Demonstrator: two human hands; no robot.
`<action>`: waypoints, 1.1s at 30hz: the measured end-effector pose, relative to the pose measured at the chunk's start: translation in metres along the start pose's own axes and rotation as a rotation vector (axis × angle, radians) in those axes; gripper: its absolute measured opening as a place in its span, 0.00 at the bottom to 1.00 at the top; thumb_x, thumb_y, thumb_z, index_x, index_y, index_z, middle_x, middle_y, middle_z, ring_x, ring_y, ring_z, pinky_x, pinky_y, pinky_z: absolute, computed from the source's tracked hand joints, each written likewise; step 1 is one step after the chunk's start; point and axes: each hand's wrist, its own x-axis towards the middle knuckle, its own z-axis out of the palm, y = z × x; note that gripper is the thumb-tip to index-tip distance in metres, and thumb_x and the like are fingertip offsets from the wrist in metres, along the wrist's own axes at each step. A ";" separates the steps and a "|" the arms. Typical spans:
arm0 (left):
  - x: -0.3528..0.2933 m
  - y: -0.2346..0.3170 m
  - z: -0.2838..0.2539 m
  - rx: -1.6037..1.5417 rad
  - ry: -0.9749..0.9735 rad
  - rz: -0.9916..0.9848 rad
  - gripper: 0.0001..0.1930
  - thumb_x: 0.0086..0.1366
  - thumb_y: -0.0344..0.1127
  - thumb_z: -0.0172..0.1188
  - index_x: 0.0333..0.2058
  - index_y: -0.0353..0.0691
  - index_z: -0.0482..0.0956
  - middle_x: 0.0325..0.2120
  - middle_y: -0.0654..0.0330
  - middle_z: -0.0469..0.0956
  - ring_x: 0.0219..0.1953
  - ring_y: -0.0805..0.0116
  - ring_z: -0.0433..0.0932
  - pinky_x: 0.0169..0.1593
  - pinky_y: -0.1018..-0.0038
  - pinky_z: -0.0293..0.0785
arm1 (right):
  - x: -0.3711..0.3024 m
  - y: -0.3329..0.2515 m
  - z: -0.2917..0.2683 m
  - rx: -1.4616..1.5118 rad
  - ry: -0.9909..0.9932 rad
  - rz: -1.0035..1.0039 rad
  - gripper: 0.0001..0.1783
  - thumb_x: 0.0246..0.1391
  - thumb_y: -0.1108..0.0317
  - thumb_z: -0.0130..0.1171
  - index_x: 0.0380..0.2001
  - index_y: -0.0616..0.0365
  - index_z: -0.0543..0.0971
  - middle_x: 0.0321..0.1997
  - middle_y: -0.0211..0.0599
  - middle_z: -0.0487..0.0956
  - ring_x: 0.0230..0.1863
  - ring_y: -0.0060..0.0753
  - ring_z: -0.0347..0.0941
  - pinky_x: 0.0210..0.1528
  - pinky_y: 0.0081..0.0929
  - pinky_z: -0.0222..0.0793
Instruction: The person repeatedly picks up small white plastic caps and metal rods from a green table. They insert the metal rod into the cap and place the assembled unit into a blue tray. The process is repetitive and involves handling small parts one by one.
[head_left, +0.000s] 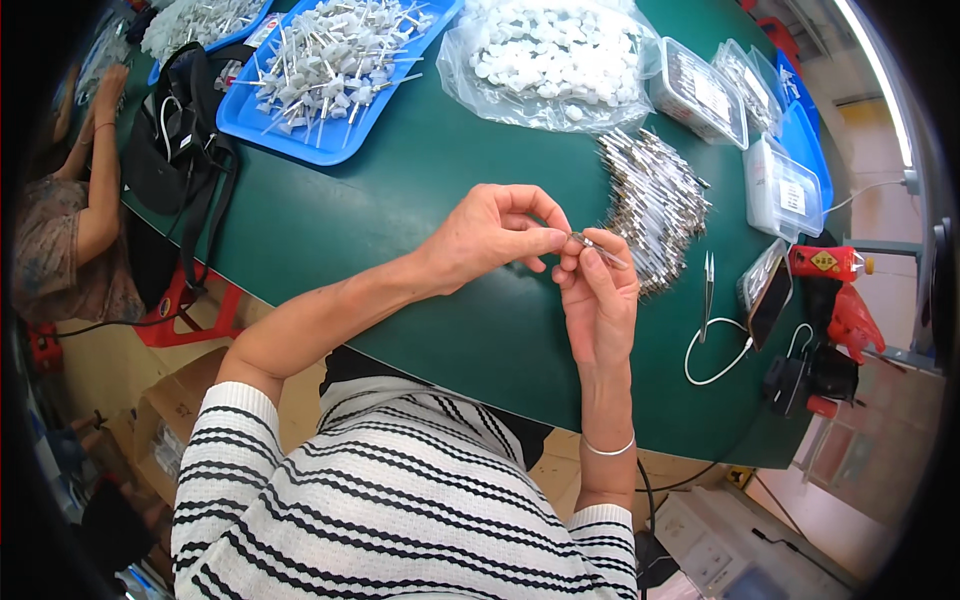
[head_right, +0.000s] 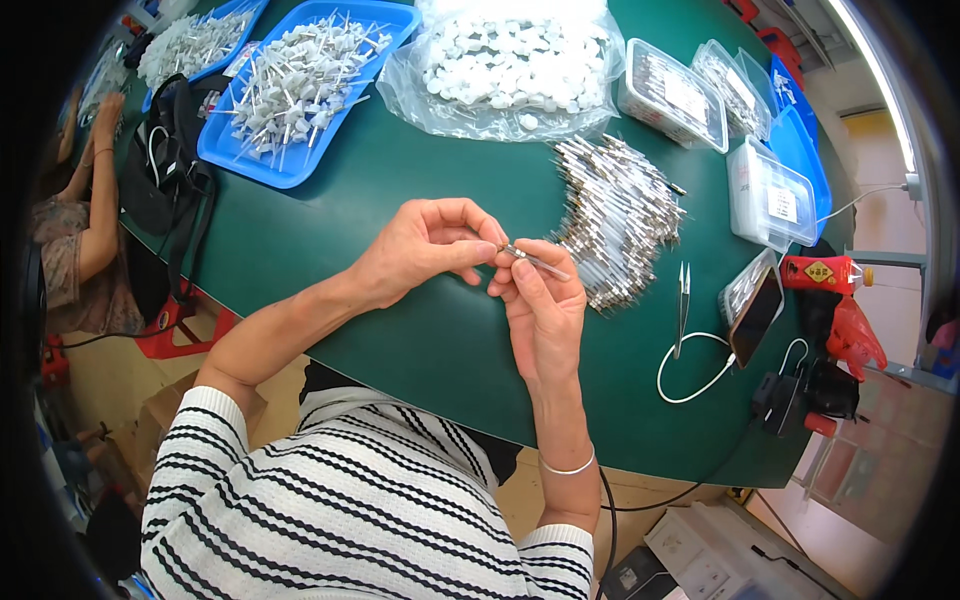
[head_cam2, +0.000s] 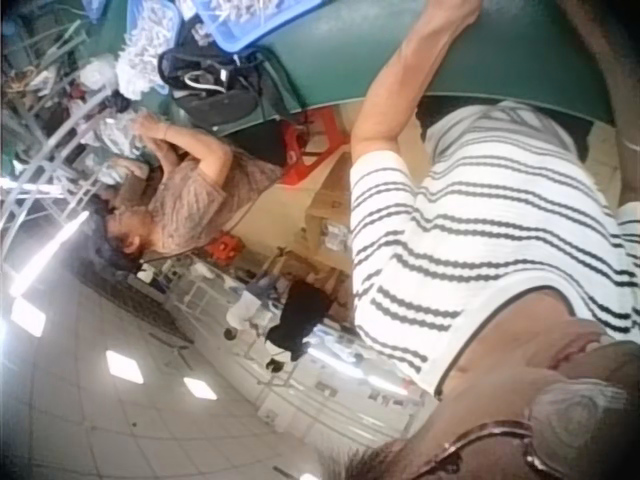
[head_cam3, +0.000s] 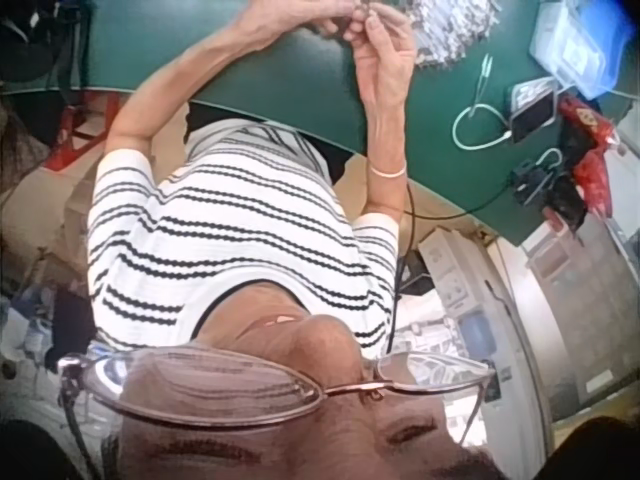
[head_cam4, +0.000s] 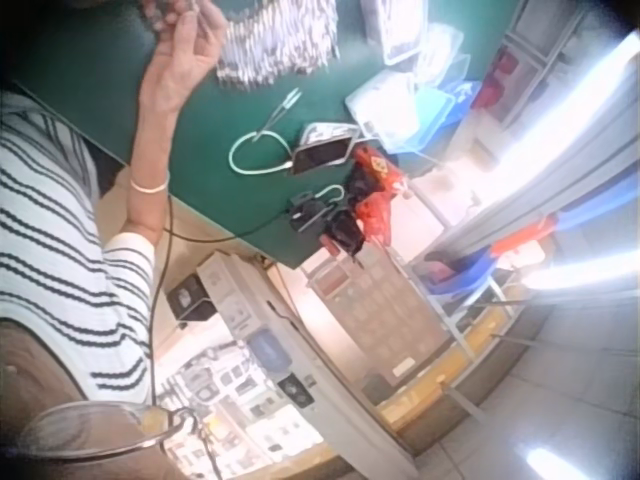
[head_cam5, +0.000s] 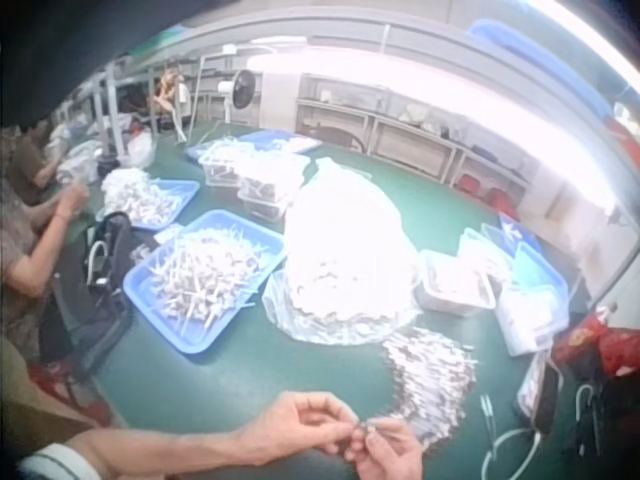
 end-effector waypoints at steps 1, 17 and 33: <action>0.000 0.001 0.000 0.002 -0.001 0.005 0.07 0.63 0.33 0.59 0.37 0.37 0.76 0.35 0.61 0.79 0.36 0.77 0.78 0.37 0.80 0.75 | 0.000 -0.001 0.000 0.005 -0.001 0.005 0.11 0.58 0.76 0.53 0.44 0.61 0.75 0.38 0.40 0.80 0.37 0.25 0.75 0.40 0.25 0.73; -0.002 0.001 0.000 0.035 -0.037 0.009 0.07 0.62 0.33 0.60 0.36 0.35 0.76 0.37 0.61 0.78 0.35 0.77 0.76 0.37 0.80 0.74 | -0.001 -0.001 0.002 -0.089 -0.024 -0.073 0.07 0.55 0.81 0.52 0.36 0.61 0.75 0.39 0.39 0.76 0.37 0.26 0.74 0.41 0.26 0.71; -0.001 0.003 0.001 -0.038 -0.022 -0.051 0.07 0.62 0.33 0.60 0.35 0.35 0.78 0.37 0.59 0.78 0.37 0.71 0.78 0.38 0.78 0.75 | -0.004 0.002 0.010 -0.181 0.047 -0.128 0.08 0.55 0.79 0.56 0.40 0.65 0.76 0.41 0.36 0.76 0.38 0.26 0.73 0.42 0.23 0.71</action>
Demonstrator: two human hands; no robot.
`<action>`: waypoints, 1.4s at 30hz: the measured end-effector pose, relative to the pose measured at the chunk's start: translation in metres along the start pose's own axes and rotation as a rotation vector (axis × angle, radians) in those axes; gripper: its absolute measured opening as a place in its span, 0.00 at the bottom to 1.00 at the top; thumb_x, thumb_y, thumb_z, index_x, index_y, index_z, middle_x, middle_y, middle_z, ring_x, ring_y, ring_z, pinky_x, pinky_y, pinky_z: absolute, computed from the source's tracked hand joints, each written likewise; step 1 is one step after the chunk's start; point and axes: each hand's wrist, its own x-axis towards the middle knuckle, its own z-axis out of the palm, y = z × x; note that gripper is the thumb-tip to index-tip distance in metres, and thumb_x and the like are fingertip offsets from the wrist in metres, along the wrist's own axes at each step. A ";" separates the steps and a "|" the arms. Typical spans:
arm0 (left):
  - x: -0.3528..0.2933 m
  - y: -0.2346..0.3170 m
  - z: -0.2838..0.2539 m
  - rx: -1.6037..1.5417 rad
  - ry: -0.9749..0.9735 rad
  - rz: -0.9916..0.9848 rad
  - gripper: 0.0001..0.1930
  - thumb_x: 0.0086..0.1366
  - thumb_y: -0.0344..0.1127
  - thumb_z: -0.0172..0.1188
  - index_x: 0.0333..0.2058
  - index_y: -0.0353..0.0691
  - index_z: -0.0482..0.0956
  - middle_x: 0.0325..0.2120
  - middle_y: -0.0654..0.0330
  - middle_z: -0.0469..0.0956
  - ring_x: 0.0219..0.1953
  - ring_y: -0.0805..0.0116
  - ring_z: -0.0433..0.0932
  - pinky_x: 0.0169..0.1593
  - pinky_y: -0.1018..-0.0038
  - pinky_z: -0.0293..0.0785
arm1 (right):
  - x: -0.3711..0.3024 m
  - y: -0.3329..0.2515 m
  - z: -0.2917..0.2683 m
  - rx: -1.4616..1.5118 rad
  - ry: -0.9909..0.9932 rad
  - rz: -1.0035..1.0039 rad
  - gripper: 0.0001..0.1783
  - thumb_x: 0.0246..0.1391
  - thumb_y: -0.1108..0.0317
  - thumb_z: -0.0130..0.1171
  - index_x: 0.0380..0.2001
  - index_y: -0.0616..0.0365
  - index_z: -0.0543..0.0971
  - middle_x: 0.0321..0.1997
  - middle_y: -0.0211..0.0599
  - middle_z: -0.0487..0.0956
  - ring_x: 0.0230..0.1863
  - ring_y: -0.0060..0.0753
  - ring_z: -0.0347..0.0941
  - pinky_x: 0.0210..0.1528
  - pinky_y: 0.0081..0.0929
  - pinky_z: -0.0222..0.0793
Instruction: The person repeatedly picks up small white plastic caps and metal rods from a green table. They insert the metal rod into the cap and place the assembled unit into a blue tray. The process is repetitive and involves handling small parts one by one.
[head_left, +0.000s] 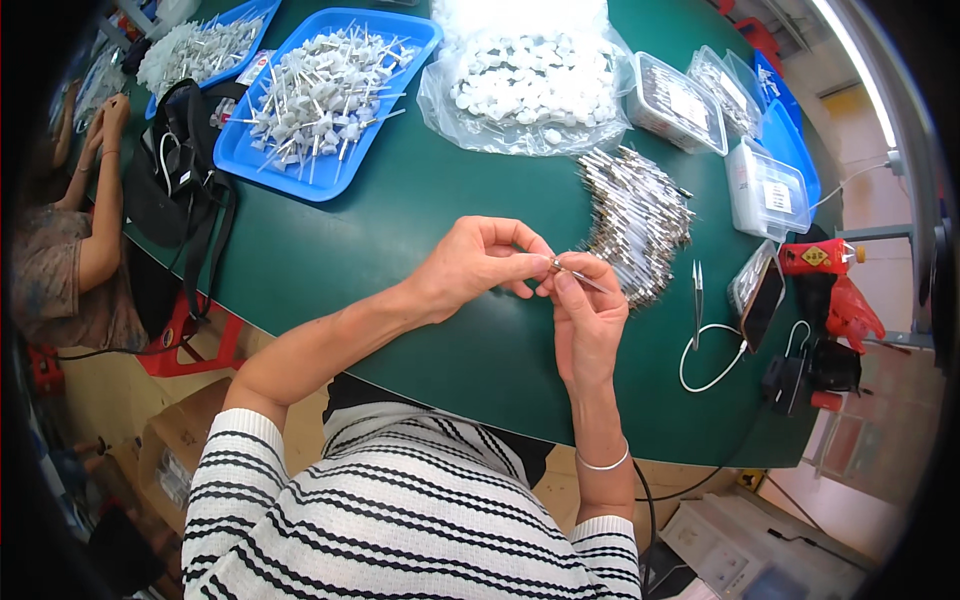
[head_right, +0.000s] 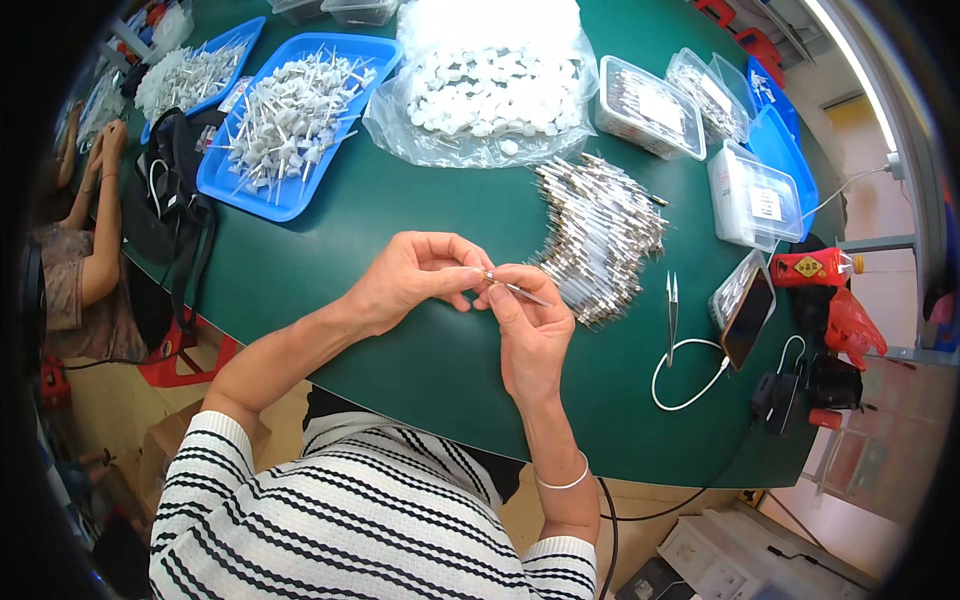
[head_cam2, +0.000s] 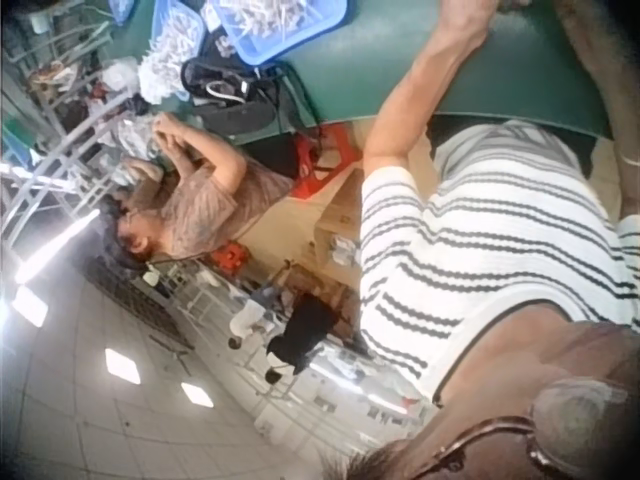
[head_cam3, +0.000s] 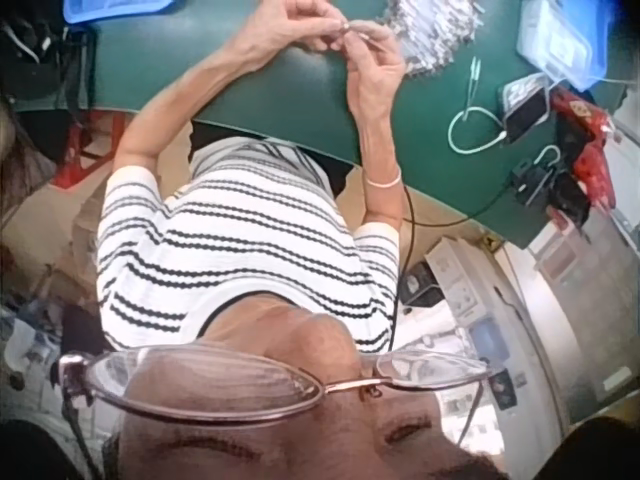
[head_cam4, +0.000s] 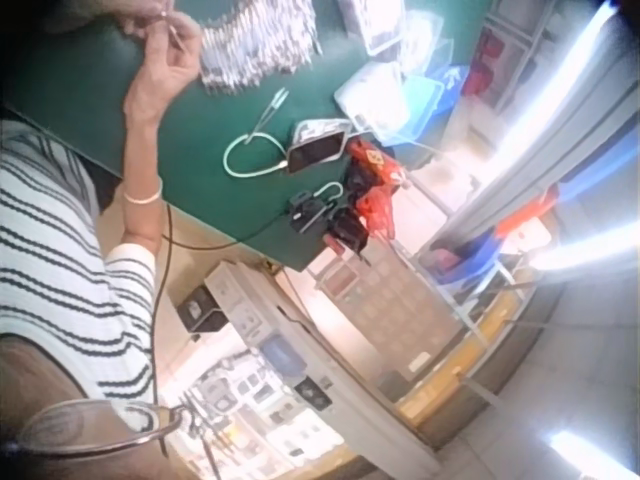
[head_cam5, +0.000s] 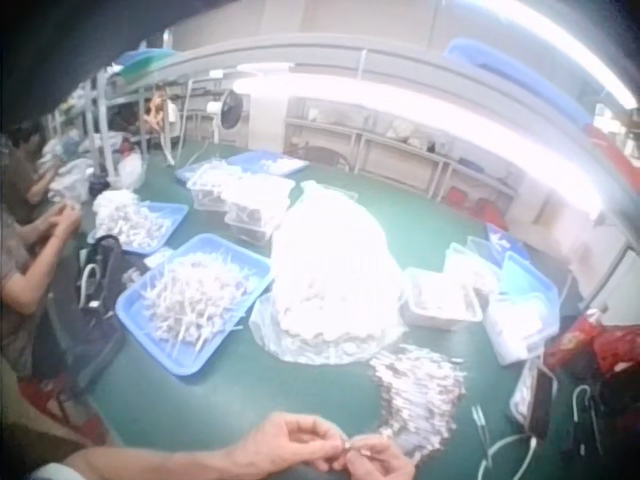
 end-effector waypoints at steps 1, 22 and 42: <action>0.000 -0.001 0.000 -0.001 0.008 -0.001 0.07 0.62 0.33 0.60 0.35 0.35 0.78 0.37 0.59 0.78 0.37 0.71 0.78 0.38 0.78 0.76 | 0.000 0.000 0.000 0.002 -0.001 0.005 0.09 0.55 0.79 0.56 0.40 0.65 0.76 0.40 0.36 0.76 0.38 0.25 0.73 0.42 0.23 0.71; -0.001 -0.003 0.002 -0.056 0.022 0.051 0.07 0.62 0.31 0.61 0.35 0.34 0.78 0.38 0.61 0.76 0.38 0.75 0.77 0.39 0.79 0.75 | -0.002 0.003 0.006 -0.060 0.067 -0.039 0.10 0.56 0.78 0.57 0.42 0.66 0.77 0.39 0.36 0.78 0.38 0.24 0.74 0.44 0.21 0.70; 0.000 -0.001 -0.002 0.156 0.012 0.196 0.07 0.64 0.32 0.58 0.34 0.33 0.79 0.39 0.60 0.75 0.35 0.77 0.74 0.38 0.80 0.74 | -0.003 -0.001 0.006 -0.243 0.033 -0.090 0.09 0.54 0.82 0.57 0.40 0.67 0.78 0.39 0.34 0.76 0.38 0.23 0.75 0.42 0.18 0.71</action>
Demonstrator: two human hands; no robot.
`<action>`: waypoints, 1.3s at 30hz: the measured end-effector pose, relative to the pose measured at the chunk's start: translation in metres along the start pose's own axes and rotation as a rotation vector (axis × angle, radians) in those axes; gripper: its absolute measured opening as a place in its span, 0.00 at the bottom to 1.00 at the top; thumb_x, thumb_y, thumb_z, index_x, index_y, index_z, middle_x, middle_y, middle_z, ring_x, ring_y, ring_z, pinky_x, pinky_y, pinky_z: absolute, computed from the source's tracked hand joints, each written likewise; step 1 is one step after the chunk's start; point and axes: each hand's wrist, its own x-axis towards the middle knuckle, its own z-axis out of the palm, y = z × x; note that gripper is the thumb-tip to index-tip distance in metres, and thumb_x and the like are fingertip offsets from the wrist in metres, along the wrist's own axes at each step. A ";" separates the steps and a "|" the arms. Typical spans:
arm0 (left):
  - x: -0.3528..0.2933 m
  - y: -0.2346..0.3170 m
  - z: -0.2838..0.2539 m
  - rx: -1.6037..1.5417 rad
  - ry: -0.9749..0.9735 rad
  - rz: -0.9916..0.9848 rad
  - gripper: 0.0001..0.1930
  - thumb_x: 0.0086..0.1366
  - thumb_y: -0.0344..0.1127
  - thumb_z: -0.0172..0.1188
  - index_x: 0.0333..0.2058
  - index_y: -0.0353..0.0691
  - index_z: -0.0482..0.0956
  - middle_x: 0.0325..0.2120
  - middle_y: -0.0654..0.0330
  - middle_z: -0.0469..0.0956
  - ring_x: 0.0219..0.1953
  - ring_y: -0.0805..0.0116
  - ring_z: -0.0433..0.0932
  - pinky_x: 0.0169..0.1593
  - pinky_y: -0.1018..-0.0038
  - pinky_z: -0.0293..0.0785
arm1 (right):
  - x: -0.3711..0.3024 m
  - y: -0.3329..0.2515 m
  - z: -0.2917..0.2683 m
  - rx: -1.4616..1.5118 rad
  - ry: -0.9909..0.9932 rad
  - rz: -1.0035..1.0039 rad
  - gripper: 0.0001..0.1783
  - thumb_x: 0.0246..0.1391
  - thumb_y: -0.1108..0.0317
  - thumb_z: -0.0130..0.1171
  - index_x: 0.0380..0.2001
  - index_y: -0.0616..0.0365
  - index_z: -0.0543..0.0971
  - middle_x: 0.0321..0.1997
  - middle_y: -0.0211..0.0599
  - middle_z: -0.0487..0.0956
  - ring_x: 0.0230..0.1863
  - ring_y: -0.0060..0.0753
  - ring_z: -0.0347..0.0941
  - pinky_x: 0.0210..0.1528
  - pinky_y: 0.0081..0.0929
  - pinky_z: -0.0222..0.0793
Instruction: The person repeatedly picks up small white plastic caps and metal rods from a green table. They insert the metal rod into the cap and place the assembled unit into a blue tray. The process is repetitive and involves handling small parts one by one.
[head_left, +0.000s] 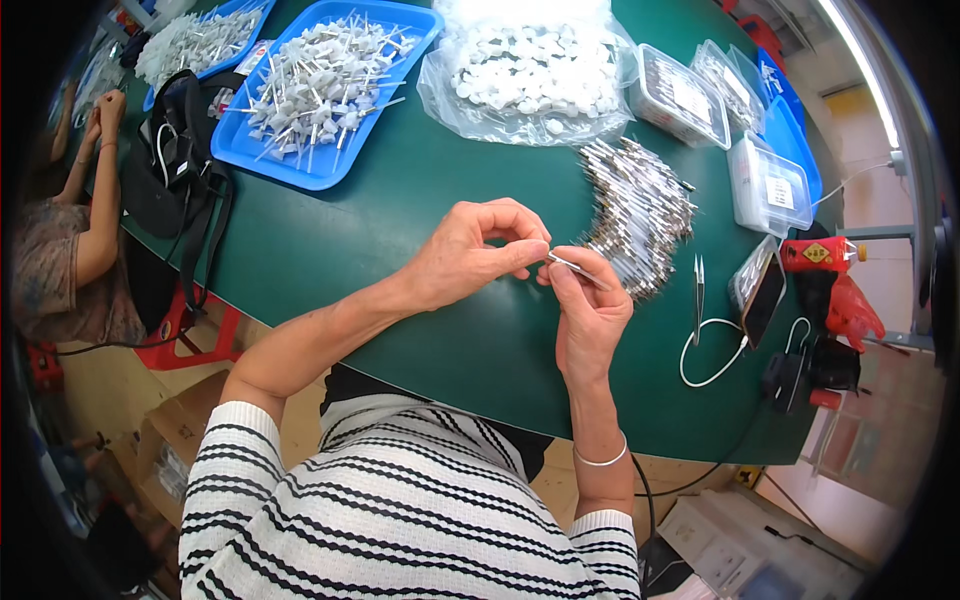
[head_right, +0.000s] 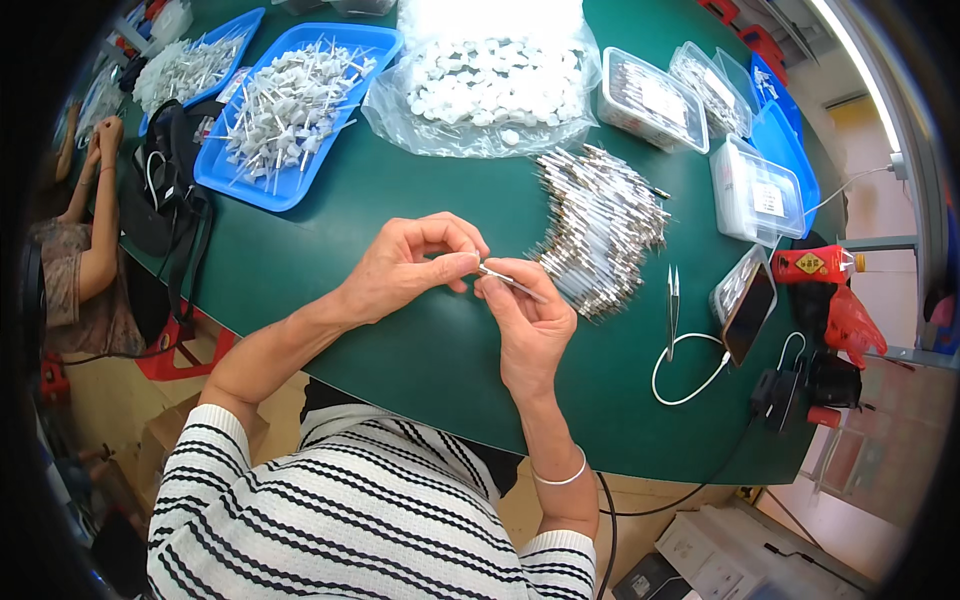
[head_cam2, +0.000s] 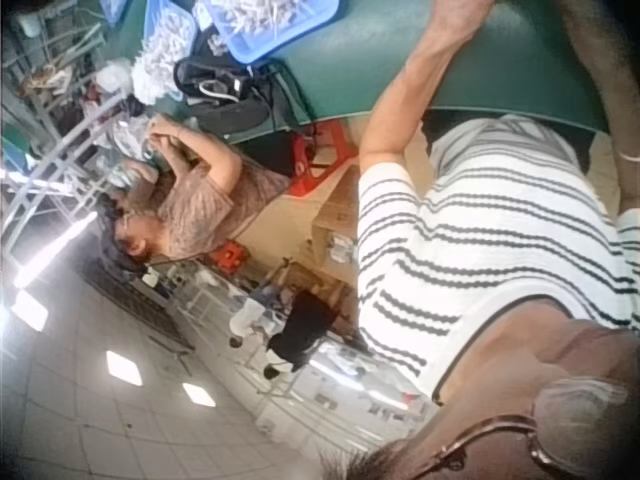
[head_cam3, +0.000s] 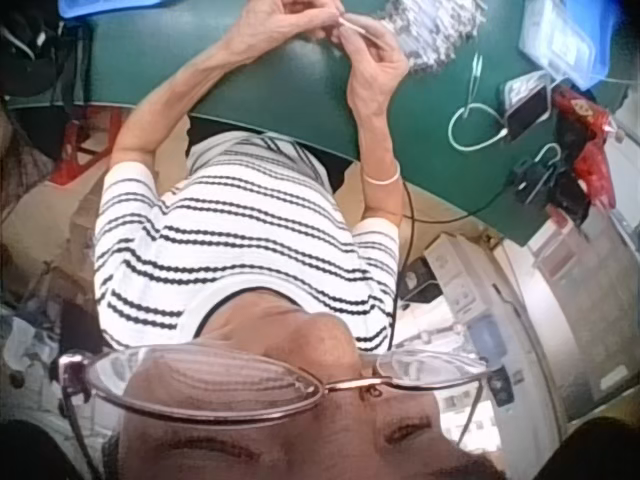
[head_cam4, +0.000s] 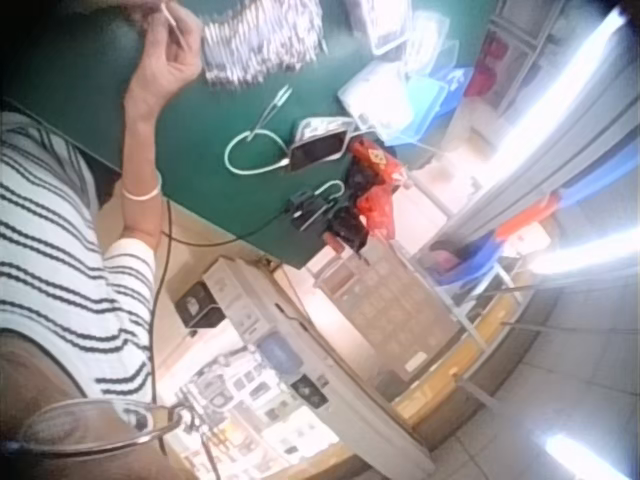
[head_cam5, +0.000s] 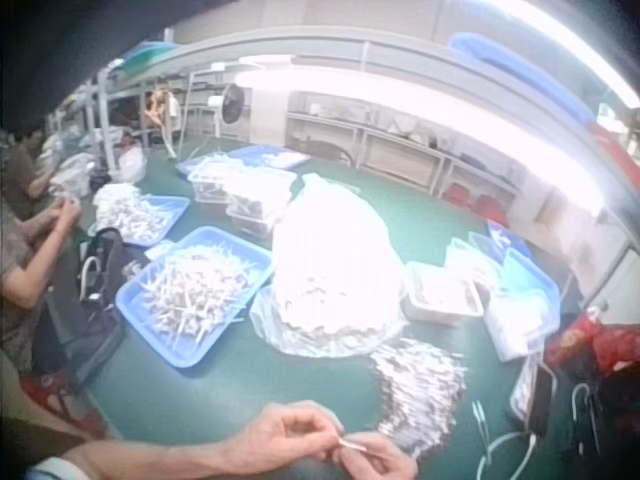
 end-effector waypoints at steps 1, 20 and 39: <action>0.000 -0.001 0.000 0.032 0.006 0.005 0.07 0.64 0.32 0.58 0.33 0.33 0.79 0.39 0.60 0.75 0.35 0.77 0.74 0.38 0.80 0.74 | 0.000 0.000 0.001 -0.037 0.010 -0.021 0.09 0.54 0.82 0.57 0.40 0.67 0.78 0.39 0.34 0.76 0.38 0.22 0.75 0.42 0.18 0.71; 0.005 0.003 -0.004 -0.254 0.036 -0.320 0.09 0.62 0.34 0.61 0.39 0.36 0.78 0.36 0.60 0.80 0.39 0.74 0.79 0.43 0.82 0.74 | 0.003 -0.002 -0.004 0.031 0.066 -0.059 0.09 0.56 0.79 0.56 0.40 0.67 0.76 0.37 0.36 0.77 0.38 0.25 0.76 0.45 0.22 0.73; 0.003 0.001 0.003 -0.243 -0.009 -0.184 0.12 0.61 0.30 0.61 0.44 0.36 0.76 0.39 0.58 0.80 0.40 0.76 0.77 0.41 0.81 0.72 | 0.004 -0.004 -0.002 -0.041 0.053 -0.178 0.07 0.55 0.80 0.57 0.38 0.67 0.76 0.40 0.37 0.76 0.38 0.24 0.75 0.42 0.20 0.72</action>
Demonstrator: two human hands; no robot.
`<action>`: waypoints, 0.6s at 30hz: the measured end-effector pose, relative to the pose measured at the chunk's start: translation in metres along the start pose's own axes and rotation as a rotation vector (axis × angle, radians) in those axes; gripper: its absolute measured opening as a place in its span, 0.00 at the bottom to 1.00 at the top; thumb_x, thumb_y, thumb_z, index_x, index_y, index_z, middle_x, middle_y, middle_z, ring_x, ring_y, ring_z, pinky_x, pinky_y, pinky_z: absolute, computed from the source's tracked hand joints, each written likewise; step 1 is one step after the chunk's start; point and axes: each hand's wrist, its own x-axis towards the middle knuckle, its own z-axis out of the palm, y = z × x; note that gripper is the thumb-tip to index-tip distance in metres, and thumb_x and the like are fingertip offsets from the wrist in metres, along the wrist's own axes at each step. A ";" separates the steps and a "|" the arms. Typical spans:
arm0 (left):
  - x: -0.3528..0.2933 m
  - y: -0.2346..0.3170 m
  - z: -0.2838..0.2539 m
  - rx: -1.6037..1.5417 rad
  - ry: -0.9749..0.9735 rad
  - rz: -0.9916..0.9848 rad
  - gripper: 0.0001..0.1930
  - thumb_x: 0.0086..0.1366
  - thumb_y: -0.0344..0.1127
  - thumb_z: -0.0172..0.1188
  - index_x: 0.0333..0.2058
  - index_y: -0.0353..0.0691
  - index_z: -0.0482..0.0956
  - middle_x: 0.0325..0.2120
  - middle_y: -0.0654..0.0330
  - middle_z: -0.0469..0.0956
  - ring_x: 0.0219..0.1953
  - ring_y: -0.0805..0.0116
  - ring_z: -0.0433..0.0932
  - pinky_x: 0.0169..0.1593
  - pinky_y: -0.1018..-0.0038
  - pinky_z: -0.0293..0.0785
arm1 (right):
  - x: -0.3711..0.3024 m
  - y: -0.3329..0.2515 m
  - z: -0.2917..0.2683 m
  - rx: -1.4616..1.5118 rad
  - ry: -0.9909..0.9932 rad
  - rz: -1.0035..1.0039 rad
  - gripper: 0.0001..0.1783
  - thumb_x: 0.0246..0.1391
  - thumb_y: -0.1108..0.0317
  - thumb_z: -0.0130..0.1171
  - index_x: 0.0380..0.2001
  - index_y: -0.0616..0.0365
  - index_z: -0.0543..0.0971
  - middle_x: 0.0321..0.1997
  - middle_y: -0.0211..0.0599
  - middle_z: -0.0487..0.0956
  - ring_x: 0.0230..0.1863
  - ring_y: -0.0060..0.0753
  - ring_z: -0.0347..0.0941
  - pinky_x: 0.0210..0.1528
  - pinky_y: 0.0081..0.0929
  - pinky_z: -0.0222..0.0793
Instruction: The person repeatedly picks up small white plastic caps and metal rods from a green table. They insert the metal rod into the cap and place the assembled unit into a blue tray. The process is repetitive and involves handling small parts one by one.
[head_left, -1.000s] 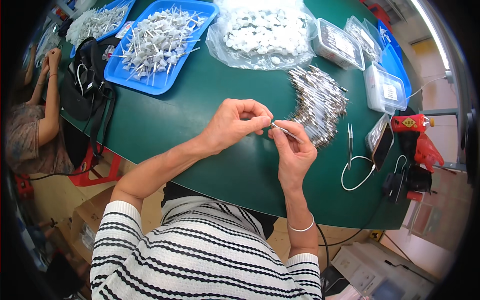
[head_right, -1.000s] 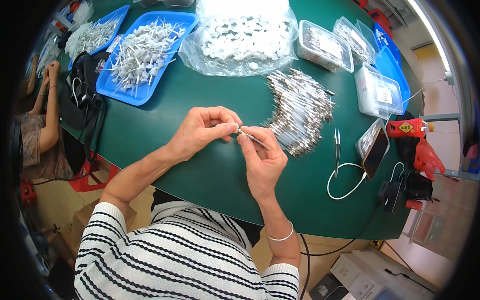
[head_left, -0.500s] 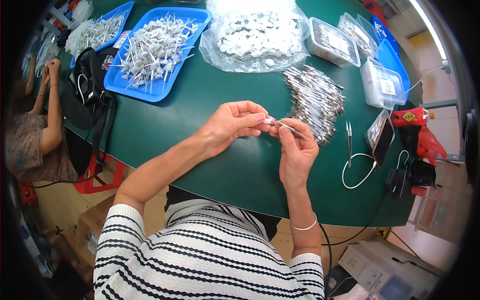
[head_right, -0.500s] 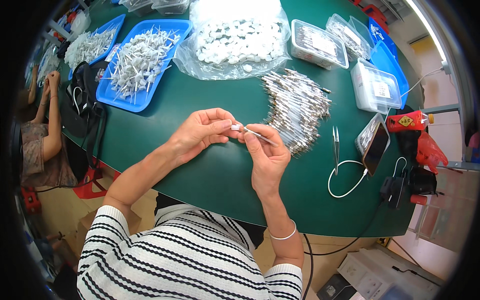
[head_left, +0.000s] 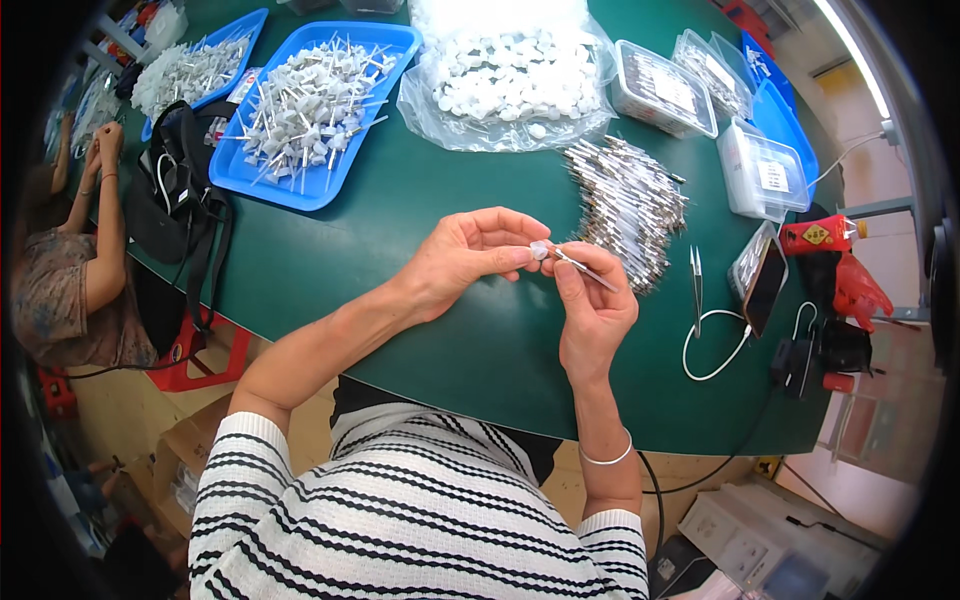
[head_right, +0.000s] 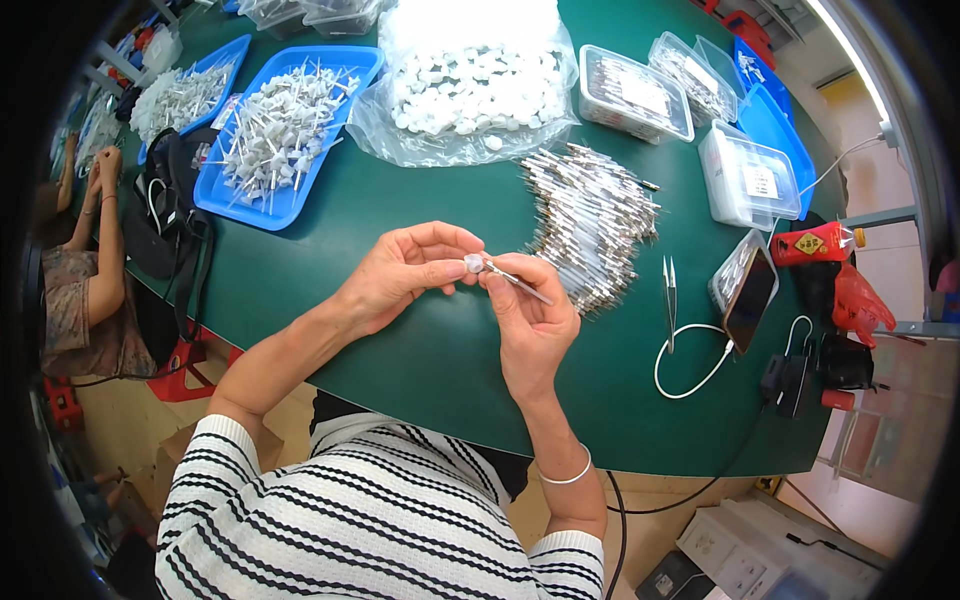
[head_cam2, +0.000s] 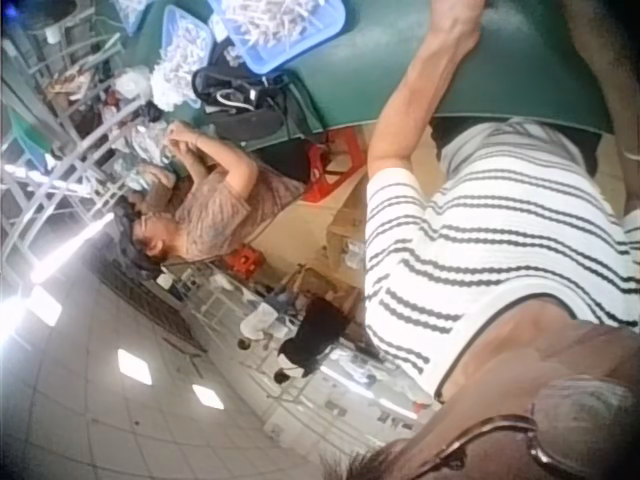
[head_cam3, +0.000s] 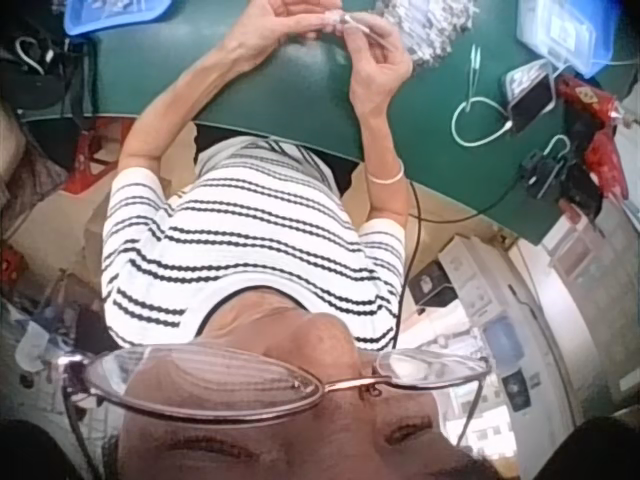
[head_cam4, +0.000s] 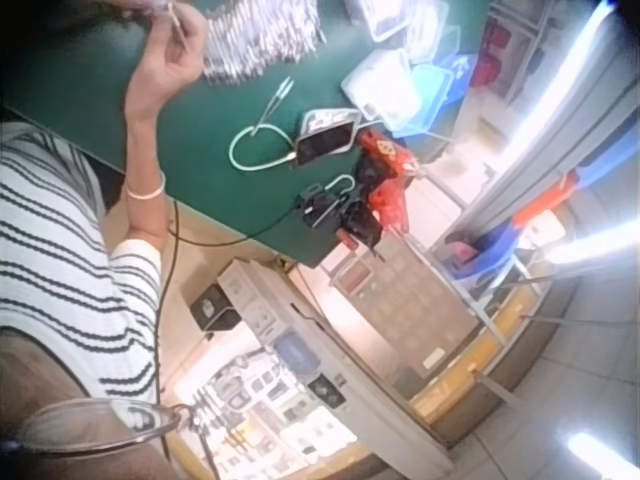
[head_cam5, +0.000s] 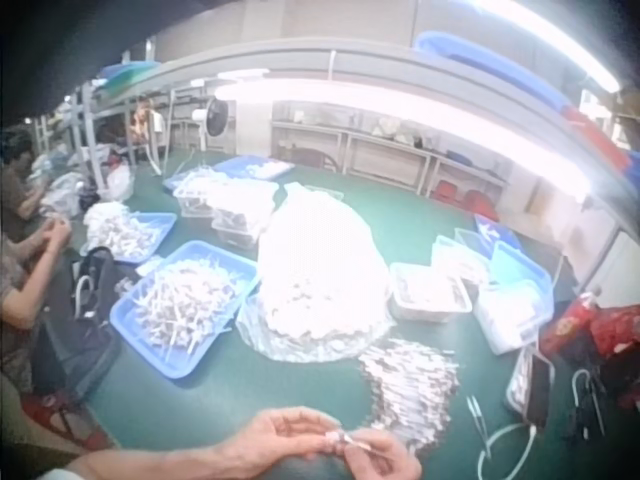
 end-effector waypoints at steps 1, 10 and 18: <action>0.000 0.000 -0.001 -0.045 0.012 -0.019 0.13 0.61 0.30 0.61 0.45 0.36 0.75 0.39 0.59 0.80 0.40 0.75 0.78 0.41 0.81 0.73 | 0.000 0.000 -0.001 -0.034 0.009 -0.015 0.07 0.54 0.80 0.57 0.38 0.67 0.76 0.39 0.36 0.76 0.38 0.23 0.74 0.41 0.19 0.72; 0.002 0.002 -0.003 -0.252 0.026 -0.140 0.16 0.62 0.30 0.61 0.47 0.33 0.74 0.42 0.54 0.79 0.43 0.70 0.79 0.46 0.79 0.75 | 0.000 -0.003 -0.002 -0.217 0.071 -0.150 0.06 0.54 0.79 0.58 0.36 0.65 0.76 0.36 0.34 0.75 0.33 0.21 0.72 0.35 0.17 0.70; 0.004 -0.004 -0.010 -0.254 -0.020 -0.115 0.15 0.64 0.30 0.58 0.49 0.32 0.73 0.42 0.53 0.79 0.42 0.70 0.79 0.45 0.81 0.77 | 0.000 -0.009 -0.007 -0.263 0.009 -0.040 0.07 0.55 0.77 0.59 0.37 0.65 0.76 0.34 0.33 0.76 0.34 0.20 0.74 0.36 0.17 0.71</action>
